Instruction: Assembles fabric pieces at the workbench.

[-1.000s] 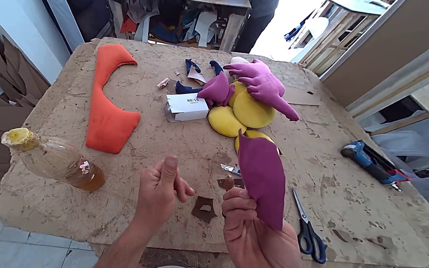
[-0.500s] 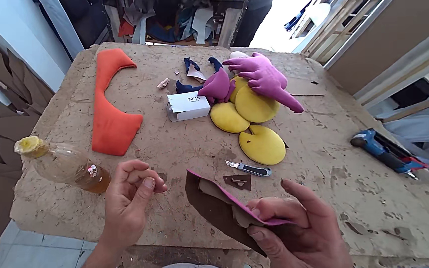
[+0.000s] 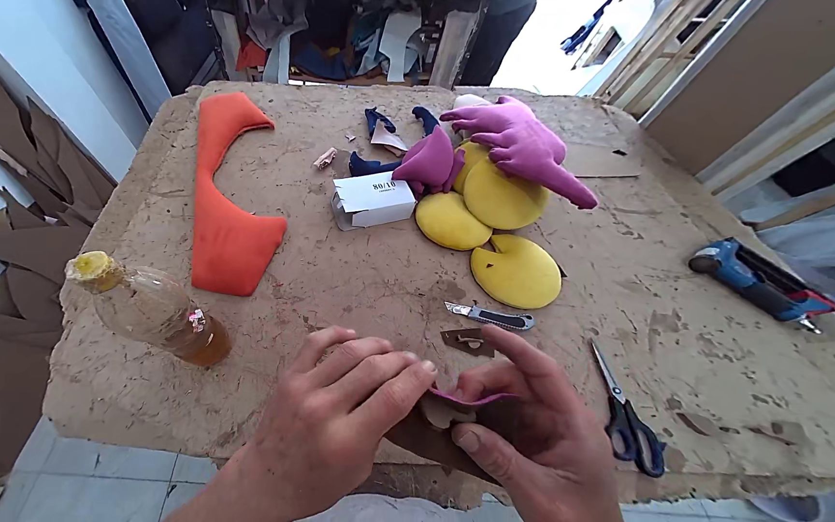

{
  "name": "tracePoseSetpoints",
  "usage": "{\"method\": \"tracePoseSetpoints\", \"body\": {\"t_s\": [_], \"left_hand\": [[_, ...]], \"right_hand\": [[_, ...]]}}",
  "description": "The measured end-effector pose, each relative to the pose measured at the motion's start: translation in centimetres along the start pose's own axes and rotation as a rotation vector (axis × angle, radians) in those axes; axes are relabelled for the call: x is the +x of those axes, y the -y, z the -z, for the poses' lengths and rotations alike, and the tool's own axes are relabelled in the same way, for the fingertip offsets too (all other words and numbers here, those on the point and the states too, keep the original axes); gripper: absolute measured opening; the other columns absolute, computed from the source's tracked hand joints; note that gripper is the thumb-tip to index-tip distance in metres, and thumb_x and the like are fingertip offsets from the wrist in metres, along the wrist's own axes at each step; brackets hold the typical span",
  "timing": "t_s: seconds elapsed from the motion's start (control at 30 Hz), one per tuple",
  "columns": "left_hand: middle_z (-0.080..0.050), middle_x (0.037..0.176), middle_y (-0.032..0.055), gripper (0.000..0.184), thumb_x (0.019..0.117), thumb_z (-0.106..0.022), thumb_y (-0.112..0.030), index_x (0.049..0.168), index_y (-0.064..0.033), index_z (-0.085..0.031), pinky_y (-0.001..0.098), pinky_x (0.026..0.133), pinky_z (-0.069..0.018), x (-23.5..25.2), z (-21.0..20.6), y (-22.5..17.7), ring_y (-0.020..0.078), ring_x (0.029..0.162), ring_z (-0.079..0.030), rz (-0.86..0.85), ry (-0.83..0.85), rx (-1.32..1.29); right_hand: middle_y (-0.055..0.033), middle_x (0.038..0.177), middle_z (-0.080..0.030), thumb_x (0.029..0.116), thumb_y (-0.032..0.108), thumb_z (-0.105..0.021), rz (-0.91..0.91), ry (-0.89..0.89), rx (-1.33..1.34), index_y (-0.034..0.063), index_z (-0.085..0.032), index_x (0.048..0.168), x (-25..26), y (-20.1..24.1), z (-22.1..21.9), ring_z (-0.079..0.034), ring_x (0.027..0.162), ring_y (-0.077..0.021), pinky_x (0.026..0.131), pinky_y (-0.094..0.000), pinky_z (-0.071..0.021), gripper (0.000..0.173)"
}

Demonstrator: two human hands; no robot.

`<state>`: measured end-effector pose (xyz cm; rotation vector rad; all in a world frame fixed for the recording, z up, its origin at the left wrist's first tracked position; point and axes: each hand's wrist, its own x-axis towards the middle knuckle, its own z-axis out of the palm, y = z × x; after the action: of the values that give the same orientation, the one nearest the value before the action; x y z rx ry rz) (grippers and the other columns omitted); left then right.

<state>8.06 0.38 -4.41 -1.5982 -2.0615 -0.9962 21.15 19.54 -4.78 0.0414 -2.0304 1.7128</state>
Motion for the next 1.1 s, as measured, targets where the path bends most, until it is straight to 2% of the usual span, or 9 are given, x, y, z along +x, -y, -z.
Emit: {"method": "tracePoseSetpoints", "body": {"t_s": [0.1,0.17,0.27,0.37,0.43,0.53,0.67,0.83,1.1], "left_hand": [[-0.075,0.117,-0.0050,0.028,0.0977,-0.058,-0.008,0.116,-0.0203,-0.075,0.0351,0.103,-0.0528,-0.6,-0.4,0.2,0.0105,0.115,-0.067,0.039,-0.022,-0.127],[-0.075,0.115,-0.0055,0.025,0.0973,-0.061,-0.010,0.116,-0.0195,-0.076,0.0333,0.100,-0.0556,-0.9,-0.7,0.3,0.0105,0.114,-0.068,0.081,-0.034,-0.229],[-0.076,0.112,-0.0057,0.026,0.0956,-0.066,-0.013,0.119,-0.0193,-0.074,0.0324,0.096,-0.0585,-1.0,-1.0,0.1,0.0111,0.109,-0.069,0.132,-0.046,-0.348],[-0.077,0.111,-0.0027,0.026,0.0940,-0.068,-0.010,0.118,-0.0172,-0.073,0.0343,0.096,-0.0597,-0.9,-1.6,-0.2,0.0134,0.107,-0.071,0.116,-0.101,-0.383],[-0.077,0.110,-0.0013,0.026,0.0930,-0.070,-0.009,0.117,-0.0158,-0.073,0.0360,0.096,-0.0605,-0.8,-1.9,-0.4,0.0146,0.105,-0.072,0.103,-0.132,-0.398],[-0.077,0.111,0.0008,0.023,0.0942,-0.070,-0.009,0.116,-0.0144,-0.073,0.0366,0.096,-0.0603,-0.8,-2.3,-0.7,0.0164,0.107,-0.072,0.033,-0.179,-0.319],[-0.075,0.120,0.0012,0.021,0.0976,-0.067,-0.013,0.118,-0.0156,-0.070,0.0382,0.102,-0.0543,-1.0,-1.9,-0.8,0.0193,0.117,-0.067,-0.147,-0.227,-0.057],[-0.071,0.127,-0.0008,0.022,0.1000,-0.065,-0.019,0.121,-0.0163,-0.066,0.0347,0.107,-0.0456,-1.0,-1.4,-1.1,0.0176,0.125,-0.061,-0.231,-0.221,0.041],[-0.071,0.125,-0.0026,0.020,0.0988,-0.067,-0.020,0.119,-0.0180,-0.066,0.0369,0.113,-0.0415,-0.4,-2.1,-1.0,0.0175,0.127,-0.059,-0.273,-0.219,-0.005]], "right_hand": [[-0.0031,0.115,-0.070,0.0965,0.043,-0.069,-0.016,0.048,0.101,0.0188,-0.030,0.162,-0.8,0.0,0.5,-0.068,0.101,-0.0133,0.090,-0.0302,-0.0589,0.080],[-0.0056,0.119,-0.069,0.0981,0.045,-0.063,-0.018,0.087,0.225,0.0173,-0.026,0.163,-1.2,-0.2,1.0,-0.067,0.104,-0.0137,0.092,-0.0303,-0.0569,0.079],[-0.0063,0.123,-0.068,0.0982,0.035,-0.055,-0.033,0.140,0.422,0.0209,-0.028,0.163,-1.7,-0.5,1.5,-0.064,0.110,-0.0141,0.100,-0.0329,-0.0513,0.071],[-0.0064,0.119,-0.069,0.0964,0.019,-0.051,0.009,0.155,0.388,0.0194,-0.030,0.162,-2.0,-0.5,1.4,-0.066,0.107,-0.0134,0.097,-0.0316,-0.0532,0.069],[-0.0045,0.117,-0.069,0.0962,0.017,-0.057,0.035,0.129,0.307,0.0191,-0.030,0.161,-2.2,-0.2,1.1,-0.066,0.104,-0.0111,0.095,-0.0285,-0.0550,0.070],[-0.0046,0.118,-0.067,0.0961,0.026,-0.065,0.050,0.125,0.307,0.0155,-0.028,0.162,-2.3,0.2,1.0,-0.064,0.107,-0.0108,0.097,-0.0281,-0.0538,0.076],[-0.0067,0.117,-0.067,0.0953,0.049,-0.061,0.050,0.165,0.321,0.0092,-0.026,0.162,-2.5,0.0,1.8,-0.063,0.107,-0.0144,0.097,-0.0325,-0.0525,0.085],[-0.0003,0.106,-0.070,0.0924,0.017,-0.076,0.091,0.037,0.123,0.0202,-0.036,0.157,-3.1,0.7,1.0,-0.069,0.098,-0.0113,0.091,-0.0288,-0.0589,0.077],[-0.0027,0.091,-0.065,0.0883,0.007,-0.069,0.240,0.089,-0.051,0.0151,-0.038,0.155,-3.1,0.9,0.4,-0.064,0.085,-0.0102,0.077,-0.0222,-0.0564,0.074]]}}
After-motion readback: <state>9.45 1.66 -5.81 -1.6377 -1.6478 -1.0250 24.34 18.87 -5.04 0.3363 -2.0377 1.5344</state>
